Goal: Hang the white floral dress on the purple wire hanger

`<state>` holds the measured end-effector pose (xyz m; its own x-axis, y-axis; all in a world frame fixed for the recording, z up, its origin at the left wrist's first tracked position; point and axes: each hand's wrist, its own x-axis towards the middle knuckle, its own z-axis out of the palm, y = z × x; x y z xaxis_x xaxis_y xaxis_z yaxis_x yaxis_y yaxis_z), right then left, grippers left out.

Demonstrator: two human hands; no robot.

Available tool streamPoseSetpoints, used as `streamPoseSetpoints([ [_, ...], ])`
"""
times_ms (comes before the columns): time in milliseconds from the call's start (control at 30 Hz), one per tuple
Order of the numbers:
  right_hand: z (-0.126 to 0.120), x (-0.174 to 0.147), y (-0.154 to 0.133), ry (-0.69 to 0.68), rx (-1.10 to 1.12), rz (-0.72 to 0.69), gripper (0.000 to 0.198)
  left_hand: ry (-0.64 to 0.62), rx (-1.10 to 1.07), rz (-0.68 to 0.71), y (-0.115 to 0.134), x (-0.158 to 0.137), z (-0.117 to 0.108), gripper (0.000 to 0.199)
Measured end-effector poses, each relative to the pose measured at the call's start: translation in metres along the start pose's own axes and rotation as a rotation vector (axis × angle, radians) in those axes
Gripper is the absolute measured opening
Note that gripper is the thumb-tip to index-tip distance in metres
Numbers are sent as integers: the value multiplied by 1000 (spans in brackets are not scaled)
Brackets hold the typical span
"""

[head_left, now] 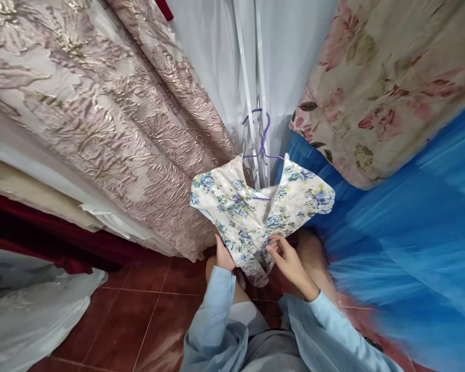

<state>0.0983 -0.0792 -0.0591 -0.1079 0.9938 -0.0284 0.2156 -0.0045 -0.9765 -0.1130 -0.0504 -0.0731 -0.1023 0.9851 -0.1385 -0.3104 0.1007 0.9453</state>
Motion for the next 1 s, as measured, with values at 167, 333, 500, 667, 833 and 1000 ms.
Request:
streamPoseSetpoints([
  [167, 13, 46, -24, 106, -127, -87, 34, 49, 37, -111, -21, -20, -3, 72],
  [333, 5, 62, -33, 80, -67, -132, 35, 143, 202, -1, -28, -15, 17, 49],
  [500, 12, 43, -18, 30, 63, -70, 34, 599, 532, 490, -39, -18, 24, 67],
  [667, 39, 21, -9, 25, 217, -16, 29, 183, 784, 583, -55, -22, 32, 31],
  [833, 44, 14, -19, 27, 378, 82, 33, 82, 760, 512, -53, -17, 42, 19],
  [1000, 29, 19, -50, 244, 422, 58, 37, -32, 729, 507, -57, -23, 55, 13],
])
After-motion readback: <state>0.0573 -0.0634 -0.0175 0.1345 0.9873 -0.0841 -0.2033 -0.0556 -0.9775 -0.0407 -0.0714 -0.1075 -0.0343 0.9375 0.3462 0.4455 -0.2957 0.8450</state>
